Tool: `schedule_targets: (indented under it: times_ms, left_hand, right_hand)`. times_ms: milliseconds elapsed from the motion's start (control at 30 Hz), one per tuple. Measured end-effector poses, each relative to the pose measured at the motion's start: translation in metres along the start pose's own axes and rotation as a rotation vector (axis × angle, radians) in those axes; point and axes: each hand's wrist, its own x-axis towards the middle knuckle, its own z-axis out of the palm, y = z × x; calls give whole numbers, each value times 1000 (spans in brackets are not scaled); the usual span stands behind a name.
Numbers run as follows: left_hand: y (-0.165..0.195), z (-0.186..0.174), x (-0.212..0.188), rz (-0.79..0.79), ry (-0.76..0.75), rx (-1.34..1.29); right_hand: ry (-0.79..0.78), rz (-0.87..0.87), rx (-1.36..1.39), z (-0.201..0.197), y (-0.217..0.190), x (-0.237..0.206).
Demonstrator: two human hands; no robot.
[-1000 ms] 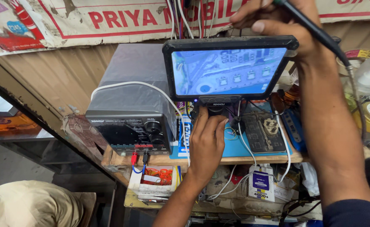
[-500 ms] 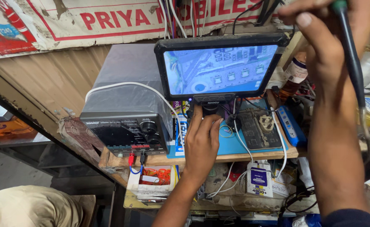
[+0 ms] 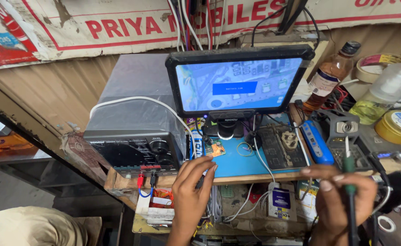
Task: The person solders a small circuit board clamped on a workbench under a microscope display, using a soldering iron to work on the board while adjusting it with the other hand. They then set the board aside, pick up a small blue package, open it, and handle tweezers and a small component at the table.
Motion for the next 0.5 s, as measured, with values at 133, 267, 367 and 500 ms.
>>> schedule_targets:
  times_ms: [133,267,367,500]
  left_hand:
    - [-6,1,4,2,-98,141]
    - [-9,4,5,26,-102,231]
    - [-8,6,3,29,-97,252]
    - [-5,4,-4,39,-57,195]
  right_hand:
    - [31,45,-59,11,4,-15]
    - [54,129,-68,12,4,-28]
    - [40,142,-62,12,5,-42]
    - [25,143,-114,8,11,-63]
